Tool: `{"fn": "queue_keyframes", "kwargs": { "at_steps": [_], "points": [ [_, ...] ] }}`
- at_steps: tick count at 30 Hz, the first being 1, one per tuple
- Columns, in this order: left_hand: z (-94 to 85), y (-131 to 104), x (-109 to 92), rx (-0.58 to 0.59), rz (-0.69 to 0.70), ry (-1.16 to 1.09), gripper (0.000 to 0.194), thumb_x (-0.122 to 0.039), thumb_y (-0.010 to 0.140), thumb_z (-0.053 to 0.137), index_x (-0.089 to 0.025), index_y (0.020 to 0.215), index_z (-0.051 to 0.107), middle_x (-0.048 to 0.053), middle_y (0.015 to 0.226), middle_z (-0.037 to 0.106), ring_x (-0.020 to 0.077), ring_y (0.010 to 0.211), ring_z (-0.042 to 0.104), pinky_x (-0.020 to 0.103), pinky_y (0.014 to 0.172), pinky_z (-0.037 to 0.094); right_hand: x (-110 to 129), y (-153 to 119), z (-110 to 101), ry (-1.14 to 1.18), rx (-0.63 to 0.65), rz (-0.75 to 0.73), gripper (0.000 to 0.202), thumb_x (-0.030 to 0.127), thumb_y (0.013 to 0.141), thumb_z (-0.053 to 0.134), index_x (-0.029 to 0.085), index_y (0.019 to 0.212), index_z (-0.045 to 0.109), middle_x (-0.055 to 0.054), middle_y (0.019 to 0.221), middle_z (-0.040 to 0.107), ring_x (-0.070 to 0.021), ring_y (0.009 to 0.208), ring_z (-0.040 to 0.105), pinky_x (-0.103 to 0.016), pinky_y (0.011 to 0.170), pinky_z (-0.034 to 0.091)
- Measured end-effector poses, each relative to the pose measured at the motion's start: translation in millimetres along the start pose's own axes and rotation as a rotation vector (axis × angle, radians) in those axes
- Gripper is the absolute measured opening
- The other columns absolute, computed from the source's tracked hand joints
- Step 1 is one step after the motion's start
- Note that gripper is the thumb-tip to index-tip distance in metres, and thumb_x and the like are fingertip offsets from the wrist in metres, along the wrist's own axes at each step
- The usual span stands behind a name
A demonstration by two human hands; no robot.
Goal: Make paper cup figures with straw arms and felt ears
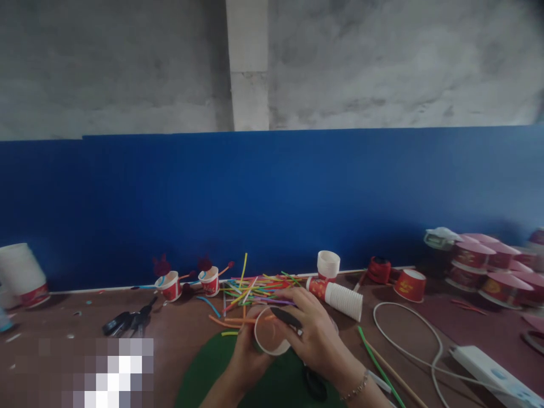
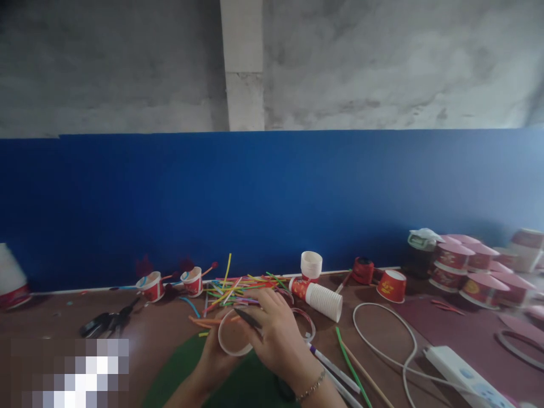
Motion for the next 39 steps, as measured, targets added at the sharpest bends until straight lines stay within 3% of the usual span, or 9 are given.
{"fn": "queue_keyframes", "kwargs": {
  "at_steps": [4, 11, 19, 23, 27, 31, 34, 39],
  "points": [
    [1.4, -2, 7, 0.054, 0.006, -0.002, 0.058, -0.023, 0.071, 0.070, -0.020, 0.123, 0.046, 0.013, 0.120, 0.058, 0.0292, 0.107, 0.058, 0.042, 0.092, 0.048, -4, 0, 7, 0.074, 0.043, 0.046, 0.021, 0.021, 0.084, 0.056, 0.025, 0.102, 0.065, -0.006, 0.110, 0.061, -0.0211, 0.102, 0.054, -0.037, 0.089, 0.045],
    [1.0, -4, 16, -0.024, -0.119, 0.105, 0.060, -0.019, 0.063, 0.073, -0.020, 0.118, 0.051, 0.013, 0.120, 0.060, 0.0317, 0.112, 0.055, 0.044, 0.096, 0.045, -20, 1, 18, 0.135, 0.095, 0.206, 0.020, 0.021, 0.078, 0.061, 0.023, 0.096, 0.069, -0.007, 0.109, 0.061, -0.0224, 0.103, 0.054, -0.037, 0.091, 0.043],
    [19.2, -3, 7, 0.014, -0.268, -0.214, 0.060, -0.018, 0.061, 0.075, -0.018, 0.116, 0.052, 0.014, 0.120, 0.061, 0.0292, 0.112, 0.056, 0.038, 0.096, 0.045, -42, 0, 20, 0.389, 0.043, 0.471, 0.025, 0.018, 0.075, 0.056, 0.017, 0.099, 0.062, -0.006, 0.094, 0.066, -0.0201, 0.088, 0.061, -0.031, 0.078, 0.049],
    [20.7, -4, 14, -0.033, -0.279, -0.224, 0.072, -0.019, 0.058, 0.077, -0.019, 0.123, 0.046, 0.015, 0.125, 0.058, 0.0305, 0.113, 0.055, 0.037, 0.096, 0.045, -45, -2, 29, 0.400, 0.116, 0.502, 0.026, 0.014, 0.070, 0.058, 0.016, 0.095, 0.064, -0.006, 0.098, 0.066, -0.0206, 0.088, 0.062, -0.030, 0.076, 0.049],
    [20.9, -3, 16, -0.022, -0.282, -0.203, 0.066, -0.021, 0.063, 0.074, -0.017, 0.121, 0.044, 0.015, 0.119, 0.061, 0.0273, 0.109, 0.058, 0.035, 0.095, 0.045, -49, -2, 26, 0.459, 0.076, 0.484, 0.024, 0.024, 0.077, 0.058, 0.017, 0.099, 0.064, -0.006, 0.101, 0.067, -0.0222, 0.095, 0.061, -0.033, 0.083, 0.049],
    [9.8, 1, 18, -0.141, -0.271, -0.121, 0.059, -0.025, 0.067, 0.071, -0.018, 0.118, 0.042, 0.014, 0.117, 0.060, 0.0235, 0.107, 0.058, 0.033, 0.094, 0.044, -69, -4, 17, 0.487, -0.074, 0.527, 0.035, 0.037, 0.084, 0.052, 0.018, 0.112, 0.059, -0.008, 0.110, 0.066, -0.0230, 0.104, 0.059, -0.036, 0.091, 0.046],
    [-7.2, 4, 27, -0.278, -0.298, -0.017, 0.046, -0.032, 0.067, 0.067, -0.018, 0.105, 0.046, 0.010, 0.103, 0.065, 0.0215, 0.095, 0.062, 0.033, 0.087, 0.047, -85, -8, 17, 0.496, -0.154, 0.579, 0.040, 0.045, 0.087, 0.044, 0.017, 0.111, 0.059, -0.010, 0.110, 0.066, -0.0234, 0.104, 0.060, -0.037, 0.091, 0.047],
    [-42.6, 3, 32, -0.417, -0.406, 0.098, 0.046, -0.033, 0.057, 0.071, -0.017, 0.094, 0.050, 0.007, 0.085, 0.067, 0.0222, 0.079, 0.065, 0.034, 0.075, 0.049, -99, -12, 25, 0.417, -0.112, 0.615, 0.039, 0.044, 0.086, 0.045, 0.016, 0.106, 0.062, -0.010, 0.105, 0.068, -0.0228, 0.098, 0.062, -0.036, 0.088, 0.048]
  ]
}}
Point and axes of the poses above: each hand's wrist, its own y-axis towards the middle knuckle, its own z-axis out of the palm, x = y × z, the point moved 5 cm from there along y, towards the middle knuckle
